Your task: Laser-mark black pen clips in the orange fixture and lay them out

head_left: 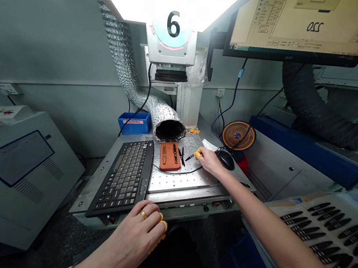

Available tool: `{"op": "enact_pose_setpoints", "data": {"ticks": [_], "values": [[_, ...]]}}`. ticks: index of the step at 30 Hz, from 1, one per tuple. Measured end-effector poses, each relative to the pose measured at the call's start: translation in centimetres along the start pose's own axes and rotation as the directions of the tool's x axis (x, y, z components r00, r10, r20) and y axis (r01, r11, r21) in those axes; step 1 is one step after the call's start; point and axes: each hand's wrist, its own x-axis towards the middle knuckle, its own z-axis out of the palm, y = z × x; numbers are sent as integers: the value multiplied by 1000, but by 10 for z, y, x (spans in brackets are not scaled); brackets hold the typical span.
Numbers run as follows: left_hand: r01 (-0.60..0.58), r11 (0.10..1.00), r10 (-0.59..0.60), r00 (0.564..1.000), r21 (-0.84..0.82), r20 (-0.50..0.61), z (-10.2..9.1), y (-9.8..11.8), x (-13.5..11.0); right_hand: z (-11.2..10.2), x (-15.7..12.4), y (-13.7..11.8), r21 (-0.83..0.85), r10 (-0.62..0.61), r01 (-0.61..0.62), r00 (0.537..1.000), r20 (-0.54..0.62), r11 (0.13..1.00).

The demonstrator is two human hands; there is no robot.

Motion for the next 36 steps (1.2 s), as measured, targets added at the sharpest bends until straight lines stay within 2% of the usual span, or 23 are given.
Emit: {"op": "enact_pose_setpoints", "data": {"ticks": [4, 7, 11, 14, 19, 24, 30, 36], "values": [[18, 1000, -18, 999, -2, 26, -3, 1, 3, 9, 1, 0, 26, 7, -6, 1000, -24, 1000], [36, 999, -36, 999, 0, 38, -5, 1, 5, 19, 2, 3, 208, 36, -33, 999, -10, 978], [43, 999, -44, 998, 7, 41, -6, 2, 8, 31, 7, 8, 556, 140, -151, 988, 63, 817], [36, 999, -37, 999, 14, 37, -6, 2, 11, 36, 9, 11, 697, 168, -173, 983, 76, 696], [32, 999, -33, 999, 28, 30, -7, -1, 18, 44, 12, 18, 750, 184, -167, 981, 62, 640], [67, 998, -67, 998, 18, 19, -8, -18, 30, 55, 17, 23, 795, 231, -211, 969, 92, 568], [210, 978, -210, 977, 4, -25, -2, -59, 52, 59, 21, 16, 799, 215, -171, 975, 54, 577], [349, 936, -349, 937, 53, -20, 15, -99, 77, 57, 20, 5, 715, 180, -119, 984, -10, 689]]}}
